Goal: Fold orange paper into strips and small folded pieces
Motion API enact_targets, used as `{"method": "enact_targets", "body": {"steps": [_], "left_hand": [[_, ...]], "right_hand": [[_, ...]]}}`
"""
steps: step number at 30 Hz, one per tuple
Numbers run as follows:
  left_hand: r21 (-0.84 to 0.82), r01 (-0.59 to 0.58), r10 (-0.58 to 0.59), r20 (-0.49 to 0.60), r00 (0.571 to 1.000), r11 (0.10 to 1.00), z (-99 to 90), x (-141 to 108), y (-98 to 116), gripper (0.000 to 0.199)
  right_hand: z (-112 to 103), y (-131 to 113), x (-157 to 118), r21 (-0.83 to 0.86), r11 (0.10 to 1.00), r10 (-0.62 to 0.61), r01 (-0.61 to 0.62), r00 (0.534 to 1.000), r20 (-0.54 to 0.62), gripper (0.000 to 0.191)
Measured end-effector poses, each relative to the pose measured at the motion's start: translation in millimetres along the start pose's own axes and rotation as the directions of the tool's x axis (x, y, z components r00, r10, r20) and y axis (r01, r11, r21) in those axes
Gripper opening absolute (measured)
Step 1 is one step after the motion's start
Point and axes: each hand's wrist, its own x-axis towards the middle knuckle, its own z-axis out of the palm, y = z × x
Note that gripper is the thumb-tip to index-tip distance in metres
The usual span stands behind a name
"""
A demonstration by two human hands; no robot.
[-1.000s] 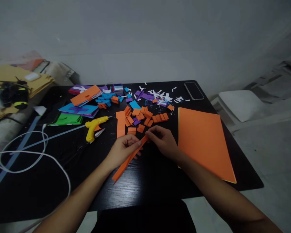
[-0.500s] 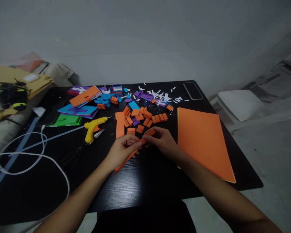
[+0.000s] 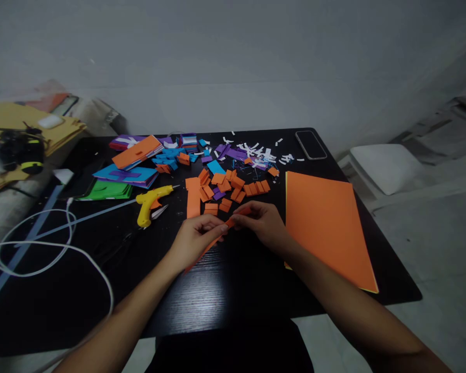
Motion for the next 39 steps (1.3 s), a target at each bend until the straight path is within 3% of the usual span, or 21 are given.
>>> {"method": "enact_targets", "body": {"steps": [10,13,18,21,23,27,30,33,36,39], "left_hand": [[0.064,0.079,-0.083,0.059,0.995,0.995,-13.8,3,2,0.032],[0.089,0.101,-0.104,0.032,0.994,0.991,-19.3,5,5,0.033],[0.085,0.033,-0.029,-0.051,0.998,0.996,-30.9,9,8,0.033],[0.079,0.022,-0.011,-0.143,0.990,0.997,-36.9,11,9,0.037],[0.083,0.007,0.008,-0.182,0.983,0.997,-38.3,11,9,0.037],[0.099,0.013,0.001,-0.143,0.990,0.995,-31.8,11,7,0.033],[0.110,0.048,-0.035,-0.116,0.993,0.993,-22.0,10,2,0.033],[0.129,0.082,-0.070,-0.097,0.993,0.988,-13.8,9,-5,0.033],[0.097,0.035,-0.028,-0.074,0.997,0.995,-9.3,8,-10,0.034],[0.045,-0.025,0.027,-0.054,0.998,0.999,-7.6,6,-8,0.035]], "right_hand": [[-16,-4,9,-0.018,0.999,-0.035,0.032,0.988,-0.153,0.038],[-19,-7,9,0.017,1.000,-0.011,0.014,0.986,-0.167,0.039],[-25,-5,12,0.036,0.999,-0.009,0.016,0.984,-0.179,0.035],[-32,-6,14,-0.059,0.998,-0.001,-0.005,0.994,-0.105,0.029],[-38,-9,14,-0.213,0.977,-0.004,0.004,1.000,0.002,0.020],[-39,-11,7,-0.576,0.798,-0.127,0.178,0.984,0.127,0.010],[-27,-1,-2,-0.703,0.618,-0.316,0.351,0.930,0.187,0.015],[-11,10,-8,-0.682,0.527,-0.405,0.507,0.855,0.323,0.015],[0,10,-9,-0.670,0.559,-0.361,0.488,0.871,0.333,0.015],[1,0,-6,-0.653,0.668,-0.190,0.358,0.930,0.315,0.014]]}}
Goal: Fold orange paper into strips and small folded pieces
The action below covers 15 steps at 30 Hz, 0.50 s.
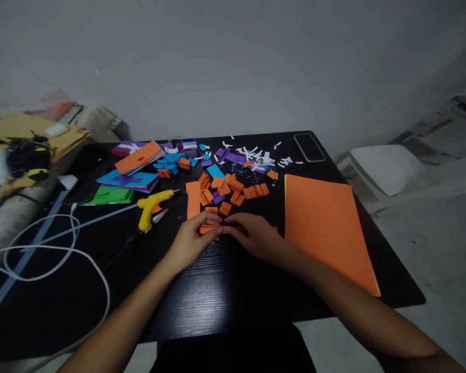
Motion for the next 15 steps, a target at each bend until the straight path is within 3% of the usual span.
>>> {"method": "enact_targets", "body": {"steps": [4,7,9,12,15], "left_hand": [[-0.104,-0.051,0.047,-0.041,0.998,0.993,-1.4,-2,8,0.040],[-0.230,-0.073,0.048,-0.113,0.992,0.971,-3.7,-2,10,0.047],[-0.297,-0.066,0.026,-0.135,0.991,0.953,-4.5,-1,10,0.048],[-0.323,-0.031,-0.006,-0.113,0.994,0.946,-3.7,0,7,0.045],[-0.296,0.014,-0.036,-0.068,0.997,0.955,-1.2,0,7,0.047]], "right_hand": [[-11,-7,2,0.302,0.937,0.128,-0.174,0.978,0.166,0.013],[-11,-10,0,0.589,0.731,0.216,-0.344,0.936,0.278,0.021],[-8,-12,-2,0.668,0.617,0.231,-0.415,0.908,0.351,0.027],[-4,-13,-2,0.677,0.608,0.173,-0.414,0.902,0.397,0.032],[2,-9,1,0.693,0.613,0.205,-0.380,0.923,0.324,0.037]]}}
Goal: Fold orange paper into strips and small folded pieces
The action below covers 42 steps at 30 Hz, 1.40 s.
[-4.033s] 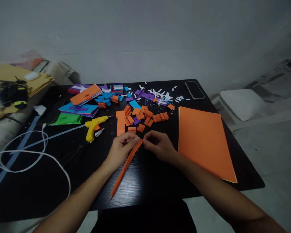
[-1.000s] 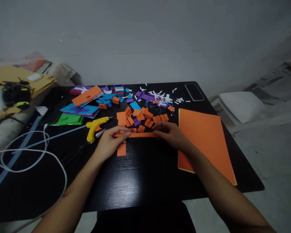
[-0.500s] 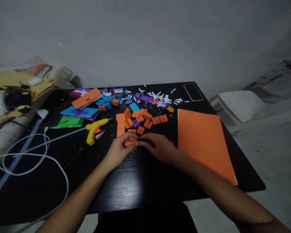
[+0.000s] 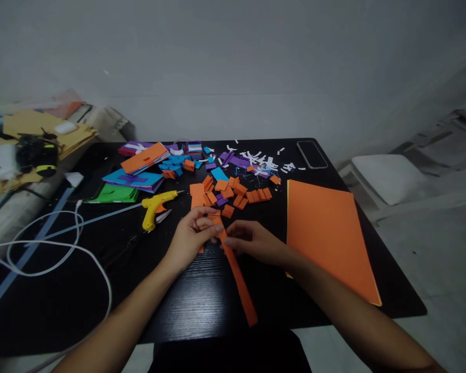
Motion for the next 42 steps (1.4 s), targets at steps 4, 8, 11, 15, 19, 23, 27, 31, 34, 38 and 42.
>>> {"method": "enact_targets", "body": {"steps": [4,8,11,15,19,23,27,31,34,38,42], "left_hand": [[0.047,0.024,-0.027,0.061,0.998,0.999,5.5,-3,-1,0.045],[0.071,0.003,-0.010,0.094,0.995,0.997,11.5,-7,-5,0.045],[0.091,-0.001,-0.008,0.105,0.994,0.996,13.7,-9,-7,0.045],[0.110,-0.001,-0.012,0.116,0.993,0.994,13.9,-10,-7,0.044],[0.114,0.000,-0.015,0.126,0.992,0.994,13.4,-10,-8,0.043],[0.098,-0.001,-0.013,0.139,0.990,0.995,13.3,-11,-7,0.042],[0.095,0.005,-0.020,0.149,0.989,0.995,12.8,-11,-7,0.041],[0.112,0.007,-0.025,0.158,0.987,0.994,12.3,-11,-7,0.042],[0.112,0.008,-0.027,0.167,0.985,0.994,12.0,-11,-7,0.042],[0.102,0.010,-0.028,0.179,0.983,0.995,12.0,-11,-7,0.042],[0.103,0.019,-0.038,0.182,0.983,0.994,11.9,-11,-6,0.042]], "right_hand": [[0,6,6,0.100,0.994,-0.031,0.050,0.982,-0.185,0.041],[0,9,6,0.091,0.995,-0.026,0.043,0.982,-0.187,0.036],[0,11,5,0.101,0.995,-0.007,0.025,0.984,-0.176,0.034],[0,15,6,0.125,0.992,-0.008,0.033,0.982,-0.189,0.034],[2,17,7,0.102,0.994,-0.026,0.048,0.978,-0.208,0.033],[1,18,6,0.105,0.994,-0.019,0.039,0.981,-0.192,0.034],[0,17,5,0.130,0.991,-0.002,0.027,0.983,-0.186,0.036],[-1,15,5,0.165,0.986,0.027,0.001,0.985,-0.171,0.038],[-2,14,5,0.158,0.987,0.032,-0.004,0.984,-0.173,0.037],[-3,14,6,0.121,0.993,0.018,0.003,0.984,-0.175,0.031],[-4,14,6,0.074,0.997,0.001,0.013,0.984,-0.176,0.030]]}}
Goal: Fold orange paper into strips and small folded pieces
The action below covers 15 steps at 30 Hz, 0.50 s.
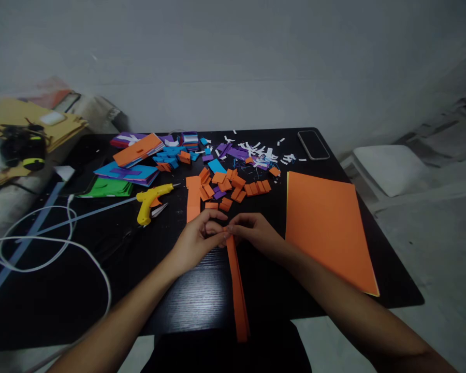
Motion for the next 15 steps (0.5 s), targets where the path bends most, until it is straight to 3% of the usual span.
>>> {"method": "enact_targets", "body": {"steps": [15], "left_hand": [[0.044,-0.053,0.052,0.013,0.999,0.998,-0.4,-0.4,-1.2,0.035]], "right_hand": [[-1.6,-2.1,-0.5,-0.063,0.998,-0.011,0.010,1.000,-0.009,0.036]]}}
